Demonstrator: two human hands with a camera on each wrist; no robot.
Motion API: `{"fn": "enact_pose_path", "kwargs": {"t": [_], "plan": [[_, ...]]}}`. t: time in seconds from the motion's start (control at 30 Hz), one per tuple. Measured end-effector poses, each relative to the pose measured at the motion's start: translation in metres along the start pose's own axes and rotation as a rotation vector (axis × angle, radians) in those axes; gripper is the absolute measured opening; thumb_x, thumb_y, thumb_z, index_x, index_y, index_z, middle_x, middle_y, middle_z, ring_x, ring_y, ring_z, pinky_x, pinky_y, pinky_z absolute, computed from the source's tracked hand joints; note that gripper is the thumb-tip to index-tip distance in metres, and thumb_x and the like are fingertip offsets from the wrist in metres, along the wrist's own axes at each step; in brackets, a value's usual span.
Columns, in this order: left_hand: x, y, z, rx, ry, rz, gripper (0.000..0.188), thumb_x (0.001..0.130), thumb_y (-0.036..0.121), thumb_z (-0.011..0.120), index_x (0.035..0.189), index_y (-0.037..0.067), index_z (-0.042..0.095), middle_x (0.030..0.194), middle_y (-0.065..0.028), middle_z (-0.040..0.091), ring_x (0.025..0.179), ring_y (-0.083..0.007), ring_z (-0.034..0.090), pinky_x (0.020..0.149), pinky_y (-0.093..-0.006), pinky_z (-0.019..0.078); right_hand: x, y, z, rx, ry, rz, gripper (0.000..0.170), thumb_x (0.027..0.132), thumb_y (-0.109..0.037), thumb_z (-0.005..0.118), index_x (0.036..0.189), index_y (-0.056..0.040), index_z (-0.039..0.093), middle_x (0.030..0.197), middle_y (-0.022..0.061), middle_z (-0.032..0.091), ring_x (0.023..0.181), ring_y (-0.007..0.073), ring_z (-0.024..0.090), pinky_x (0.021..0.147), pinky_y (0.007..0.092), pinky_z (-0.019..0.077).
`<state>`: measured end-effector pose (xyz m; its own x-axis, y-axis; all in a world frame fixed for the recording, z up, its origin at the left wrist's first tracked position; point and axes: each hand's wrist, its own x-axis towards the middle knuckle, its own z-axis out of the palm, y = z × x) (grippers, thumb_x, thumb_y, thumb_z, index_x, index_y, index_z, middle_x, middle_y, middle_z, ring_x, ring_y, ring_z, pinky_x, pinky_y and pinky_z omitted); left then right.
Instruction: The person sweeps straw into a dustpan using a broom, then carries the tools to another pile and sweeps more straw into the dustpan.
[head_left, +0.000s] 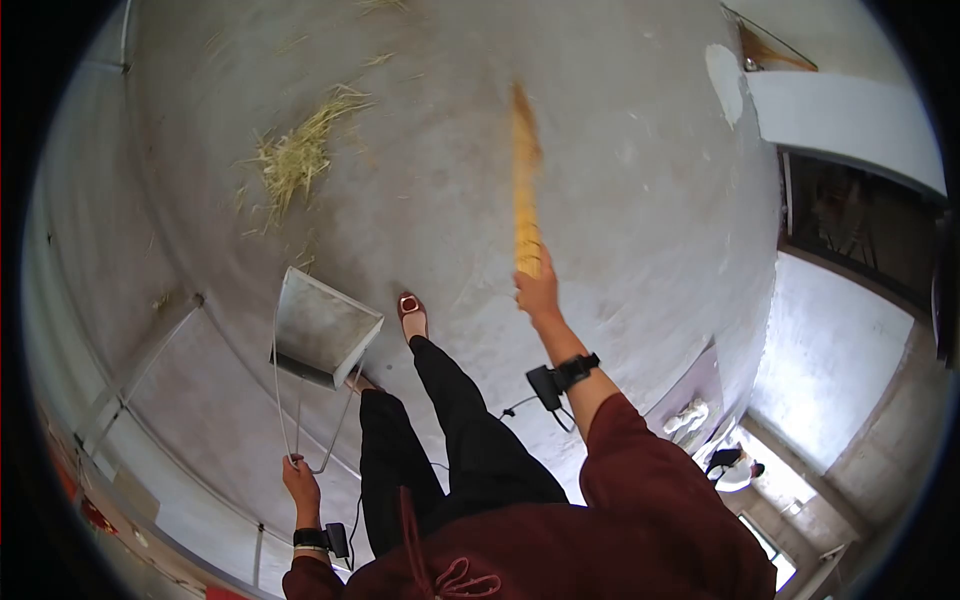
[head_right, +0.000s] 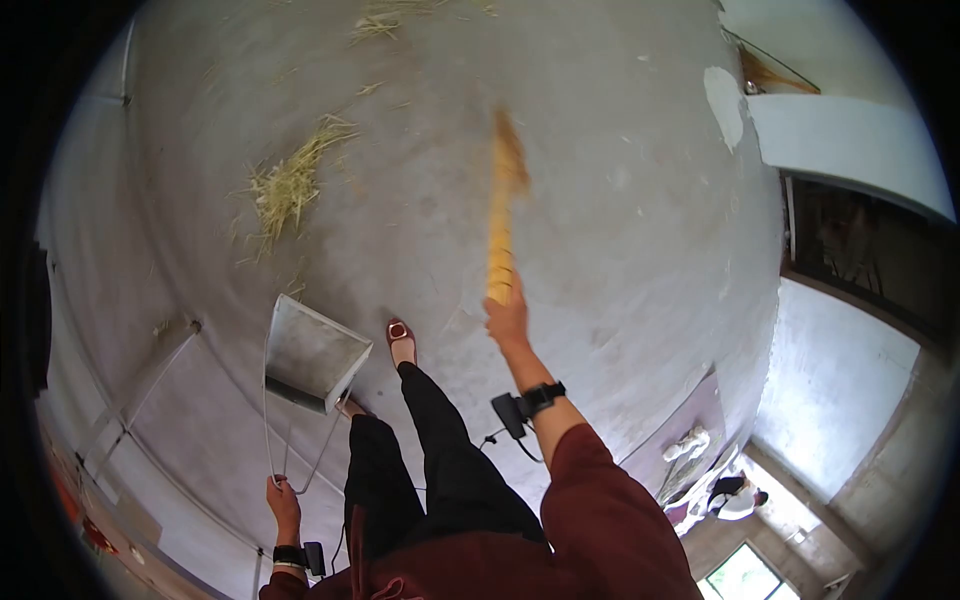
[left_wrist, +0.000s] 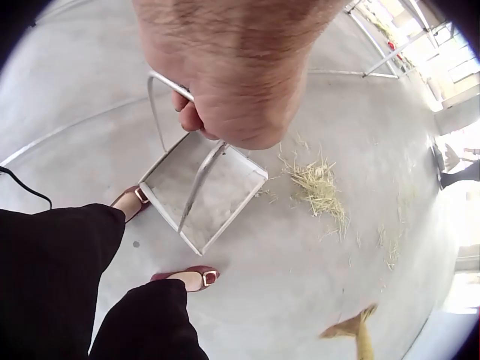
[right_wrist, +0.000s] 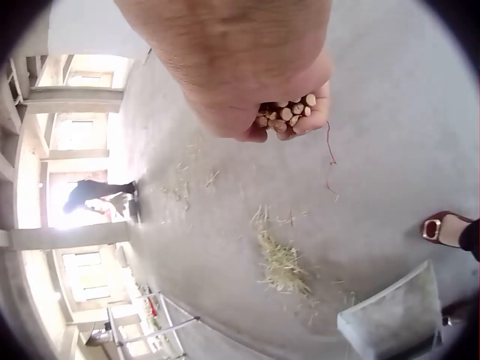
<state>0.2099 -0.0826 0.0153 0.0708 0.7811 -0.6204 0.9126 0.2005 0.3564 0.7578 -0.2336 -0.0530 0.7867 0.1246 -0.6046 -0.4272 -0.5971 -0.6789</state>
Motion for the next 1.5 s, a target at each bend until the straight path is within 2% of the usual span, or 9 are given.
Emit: {"fn": "enact_pose_path", "kwargs": {"t": [0.07, 0.13, 0.23, 0.47, 0.67, 0.87, 1.03, 1.23, 1.5], "plan": [[-0.012, -0.009, -0.009, -0.001, 0.035, -0.066, 0.010, 0.083, 0.007, 0.043, 0.086, 0.001, 0.051, 0.057, -0.0037, 0.047, 0.049, -0.0128, 0.045, 0.047, -0.0291, 0.0366, 0.009, 0.024, -0.017, 0.066, 0.045, 0.226, 0.060, 0.074, 0.001, 0.055, 0.130, -0.0139, 0.038, 0.065, 0.0037, 0.048, 0.047, 0.0123, 0.048, 0.035, 0.0283, 0.0398], [-0.010, -0.023, -0.009, -0.168, 0.045, -0.154, 0.009, 0.084, 0.007, 0.044, 0.087, 0.002, 0.051, 0.057, -0.0022, 0.047, 0.048, -0.0104, 0.044, 0.044, -0.0266, 0.0352, 0.027, 0.041, -0.018, 0.290, 0.028, 0.310, 0.030, 0.077, -0.002, 0.053, 0.104, -0.0110, 0.043, 0.061, 0.0039, 0.044, 0.042, 0.0154, 0.046, 0.032, 0.0291, 0.0377], [-0.017, -0.027, -0.010, -0.281, 0.085, -0.229, 0.008, 0.085, 0.008, 0.044, 0.087, 0.003, 0.050, 0.057, -0.0011, 0.046, 0.045, -0.0081, 0.042, 0.041, -0.0241, 0.0325, 0.041, 0.037, 0.029, 0.427, -0.069, 0.445, 0.026, 0.078, -0.004, 0.054, 0.100, -0.0114, 0.042, 0.060, 0.0044, 0.044, 0.042, 0.0169, 0.047, 0.032, 0.0308, 0.0385], [-0.031, -0.072, 0.011, -0.438, 0.164, -0.412, 0.008, 0.085, 0.009, 0.046, 0.088, 0.004, 0.051, 0.058, 0.0002, 0.045, 0.046, -0.0077, 0.043, 0.040, -0.0238, 0.0351, 0.034, -0.059, 0.177, 0.425, -0.576, 0.232, 0.042, 0.081, -0.004, 0.051, 0.119, -0.0154, 0.038, 0.070, 0.0048, 0.047, 0.050, 0.0161, 0.051, 0.038, 0.0277, 0.0415], [-0.040, -0.133, 0.057, -0.577, 0.180, -0.597, 0.014, 0.087, 0.017, 0.049, 0.088, 0.004, 0.055, 0.061, 0.0004, 0.046, 0.049, -0.0089, 0.046, 0.042, -0.0243, 0.0391, -0.036, -0.065, 0.153, -0.038, -0.587, 0.014, 0.074, 0.075, 0.003, 0.051, 0.141, -0.0178, 0.024, 0.071, 0.0043, 0.047, 0.047, 0.0130, 0.046, 0.039, 0.0256, 0.0403], [-0.092, -0.157, 0.057, -0.763, 0.248, -0.719, 0.018, 0.087, 0.017, 0.048, 0.085, 0.000, 0.054, 0.060, -0.0031, 0.047, 0.046, -0.0122, 0.046, 0.041, -0.0267, 0.0400, -0.150, -0.027, 0.149, -0.055, -0.942, 0.295, 0.077, 0.074, 0.003, 0.053, 0.143, -0.0154, 0.023, 0.076, 0.0068, 0.054, 0.047, 0.0122, 0.050, 0.040, 0.0249, 0.0408], [-0.126, -0.184, 0.076, -0.829, 0.271, -0.830, 0.018, 0.086, 0.016, 0.048, 0.083, -0.001, 0.053, 0.060, -0.0045, 0.046, 0.045, -0.0131, 0.044, 0.040, -0.0271, 0.0391, -0.158, 0.025, 0.236, -0.278, -1.295, 0.482, 0.061, 0.078, -0.003, 0.054, 0.136, -0.0129, 0.037, 0.074, 0.0070, 0.057, 0.047, 0.0128, 0.051, 0.040, 0.0245, 0.0420], [-0.141, -0.208, 0.084, -0.964, 0.341, -0.921, 0.017, 0.084, 0.016, 0.050, 0.082, 0.000, 0.052, 0.061, -0.0042, 0.044, 0.046, -0.0129, 0.043, 0.040, -0.0268, 0.0379, -0.076, -0.004, 0.318, -0.493, -1.159, 0.451, 0.027, 0.080, -0.015, 0.056, 0.107, -0.0121, 0.053, 0.069, 0.0057, 0.057, 0.047, 0.0107, 0.050, 0.034, 0.0215, 0.0364], [-0.142, -0.233, 0.096, -0.967, 0.335, -0.927, 0.019, 0.084, 0.018, 0.050, 0.084, -0.001, 0.053, 0.060, -0.0049, 0.047, 0.043, -0.0137, 0.046, 0.039, -0.0265, 0.0360, -0.062, -0.126, 0.319, -0.506, -0.872, -0.010, 0.054, 0.081, -0.009, 0.055, 0.133, -0.0178, 0.043, 0.068, 0.0063, 0.053, 0.045, 0.0108, 0.047, 0.034, 0.0225, 0.0355]]}}
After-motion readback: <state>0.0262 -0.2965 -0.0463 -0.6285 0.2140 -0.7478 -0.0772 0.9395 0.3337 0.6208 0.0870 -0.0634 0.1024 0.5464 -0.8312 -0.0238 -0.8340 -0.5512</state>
